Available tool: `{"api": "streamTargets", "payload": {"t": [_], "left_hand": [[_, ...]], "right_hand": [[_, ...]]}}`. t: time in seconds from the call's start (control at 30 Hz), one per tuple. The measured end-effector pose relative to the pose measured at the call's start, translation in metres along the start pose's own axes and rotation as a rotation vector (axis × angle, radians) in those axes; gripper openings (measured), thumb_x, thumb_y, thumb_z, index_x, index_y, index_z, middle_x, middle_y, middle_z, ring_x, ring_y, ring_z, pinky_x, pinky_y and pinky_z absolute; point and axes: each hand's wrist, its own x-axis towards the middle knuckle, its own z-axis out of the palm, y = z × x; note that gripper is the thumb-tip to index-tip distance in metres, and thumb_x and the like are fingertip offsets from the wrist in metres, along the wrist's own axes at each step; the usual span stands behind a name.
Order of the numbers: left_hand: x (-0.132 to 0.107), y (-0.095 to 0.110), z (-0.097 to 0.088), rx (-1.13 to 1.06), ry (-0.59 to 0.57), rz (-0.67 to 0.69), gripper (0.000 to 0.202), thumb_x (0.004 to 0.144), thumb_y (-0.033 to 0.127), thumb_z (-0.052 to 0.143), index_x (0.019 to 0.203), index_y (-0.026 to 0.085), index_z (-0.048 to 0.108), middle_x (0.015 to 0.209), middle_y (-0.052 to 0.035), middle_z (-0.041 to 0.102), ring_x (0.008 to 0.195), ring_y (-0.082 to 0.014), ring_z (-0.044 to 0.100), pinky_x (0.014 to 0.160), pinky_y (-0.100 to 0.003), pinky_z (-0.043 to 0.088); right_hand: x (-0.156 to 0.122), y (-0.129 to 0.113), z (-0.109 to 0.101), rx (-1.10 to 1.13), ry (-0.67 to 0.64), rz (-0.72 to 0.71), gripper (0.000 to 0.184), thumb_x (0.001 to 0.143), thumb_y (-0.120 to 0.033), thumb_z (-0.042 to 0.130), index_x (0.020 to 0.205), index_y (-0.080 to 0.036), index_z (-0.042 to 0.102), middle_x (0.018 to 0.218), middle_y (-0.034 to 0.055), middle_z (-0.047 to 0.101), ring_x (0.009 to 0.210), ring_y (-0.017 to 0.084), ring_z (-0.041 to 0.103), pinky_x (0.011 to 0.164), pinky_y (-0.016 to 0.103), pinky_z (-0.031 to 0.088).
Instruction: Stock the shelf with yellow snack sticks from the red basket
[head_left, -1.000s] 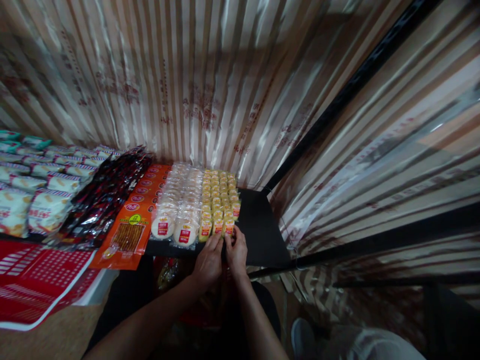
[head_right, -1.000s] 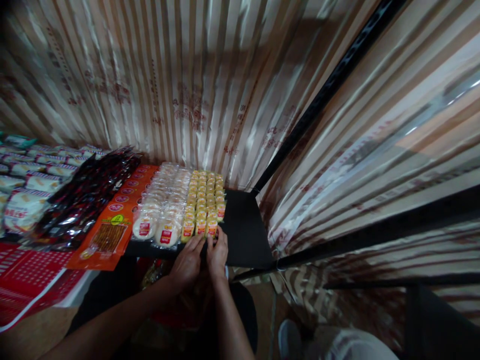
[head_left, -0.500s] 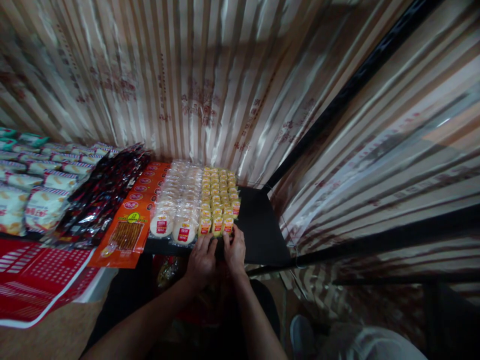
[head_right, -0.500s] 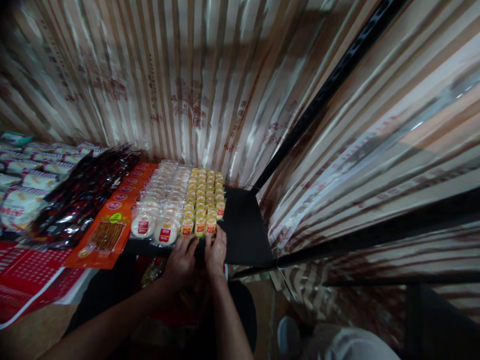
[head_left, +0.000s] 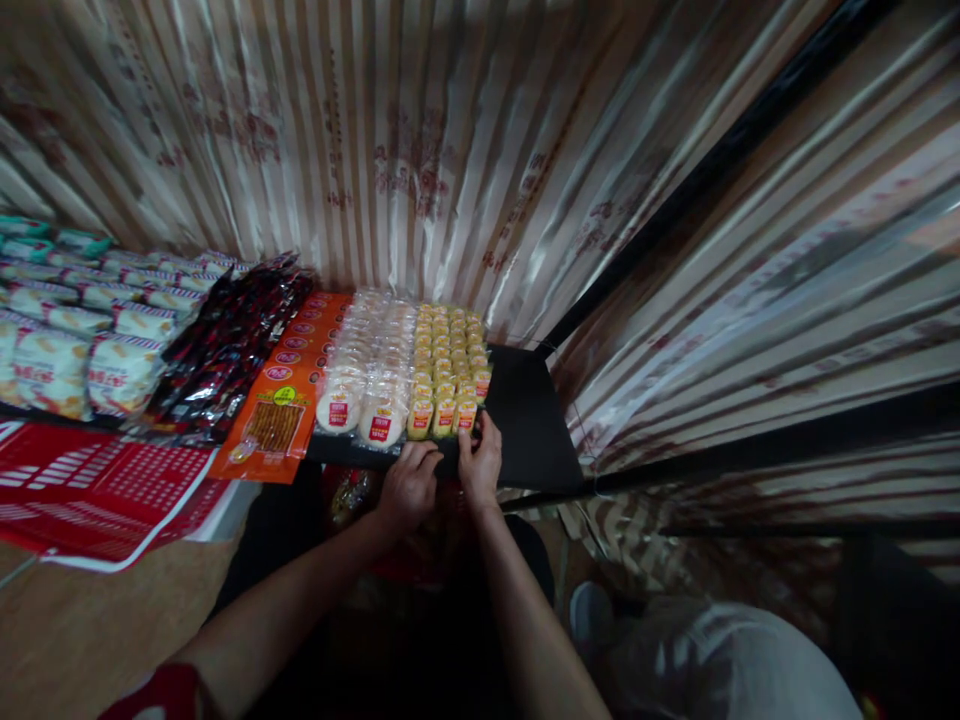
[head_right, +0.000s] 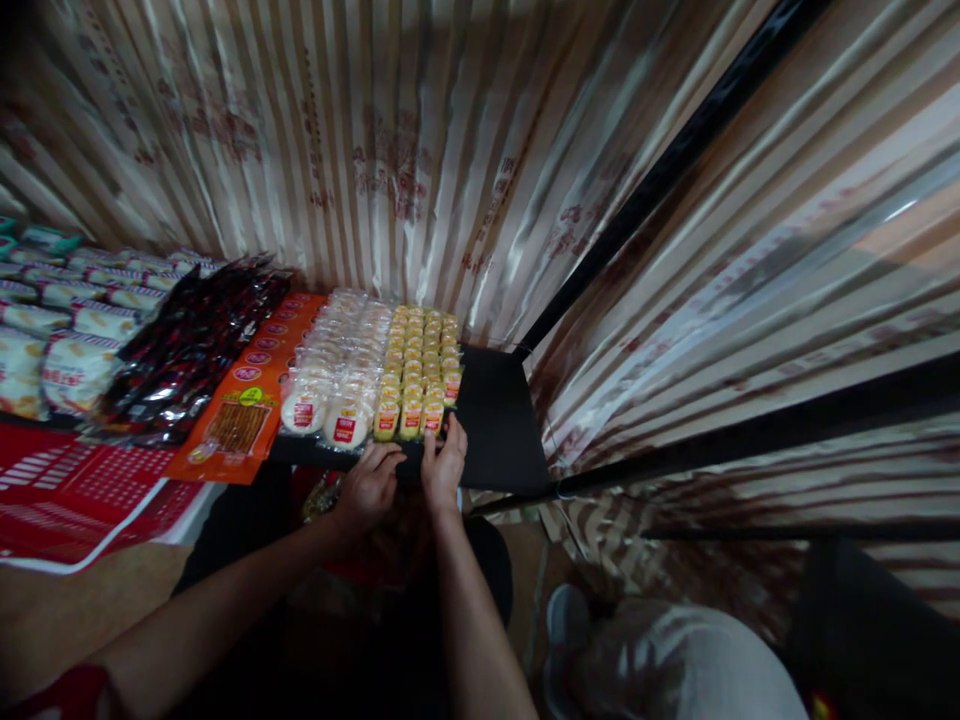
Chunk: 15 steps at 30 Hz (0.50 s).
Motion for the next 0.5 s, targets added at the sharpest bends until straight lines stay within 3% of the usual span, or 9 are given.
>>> {"api": "streamTargets", "payload": {"t": [0.13,0.2,0.27,0.33,0.4,0.5], "left_hand": [[-0.039,-0.009,-0.010,-0.070,-0.151,-0.042,0.028,0.081,0.010,0.035,0.090,0.016,0.061,0.096,-0.0079,0.058,0.094,-0.0177,0.051,0.086,-0.032,0.044],[-0.063,-0.018,-0.009,-0.045,-0.297,-0.121,0.027,0.080,0.011,0.037,0.089,0.017,0.062,0.095,-0.0074,0.059,0.092,-0.0174,0.053,0.084,-0.031,0.045],[-0.083,-0.030,-0.006,0.017,-0.430,-0.287,0.025,0.078,0.011,0.040,0.088,0.015,0.063,0.095,-0.0093,0.061,0.090,-0.0187,0.056,0.081,-0.031,0.045],[-0.096,-0.043,-0.003,0.072,-0.490,-0.451,0.027,0.077,0.009,0.040,0.089,0.013,0.063,0.098,-0.0123,0.061,0.091,-0.0203,0.057,0.082,-0.032,0.045],[-0.101,-0.055,-0.002,0.102,-0.466,-0.547,0.032,0.075,0.006,0.039,0.096,0.012,0.063,0.106,-0.0140,0.060,0.099,-0.0217,0.056,0.087,-0.033,0.043],[-0.095,-0.069,0.001,0.084,-0.378,-0.629,0.043,0.073,0.003,0.039,0.110,0.012,0.057,0.122,-0.0134,0.054,0.115,-0.0222,0.047,0.100,-0.035,0.033]], "right_hand": [[-0.027,-0.011,-0.010,0.100,0.083,0.061,0.039,0.085,-0.037,0.039,0.116,-0.014,0.049,0.096,0.0099,0.060,0.084,0.016,0.057,0.071,0.028,0.047],[-0.051,-0.013,-0.013,0.149,-0.001,0.096,0.035,0.087,-0.036,0.037,0.110,-0.015,0.051,0.081,0.0050,0.062,0.071,0.014,0.058,0.067,0.026,0.046],[-0.076,-0.010,-0.012,0.094,-0.163,0.111,0.030,0.086,-0.036,0.038,0.096,-0.016,0.058,0.071,0.0025,0.063,0.066,0.013,0.059,0.066,0.025,0.046],[-0.096,-0.002,-0.007,-0.011,-0.362,0.112,0.027,0.085,-0.032,0.040,0.090,-0.017,0.062,0.076,0.0043,0.066,0.072,0.015,0.062,0.072,0.027,0.046],[-0.110,0.009,0.003,-0.108,-0.586,0.117,0.025,0.081,-0.025,0.044,0.094,-0.017,0.063,0.089,0.0062,0.068,0.083,0.018,0.062,0.078,0.029,0.045],[-0.119,0.020,0.021,-0.163,-0.830,0.064,0.041,0.074,-0.013,0.046,0.112,-0.020,0.058,0.111,0.0059,0.063,0.103,0.018,0.057,0.089,0.031,0.042]]}}
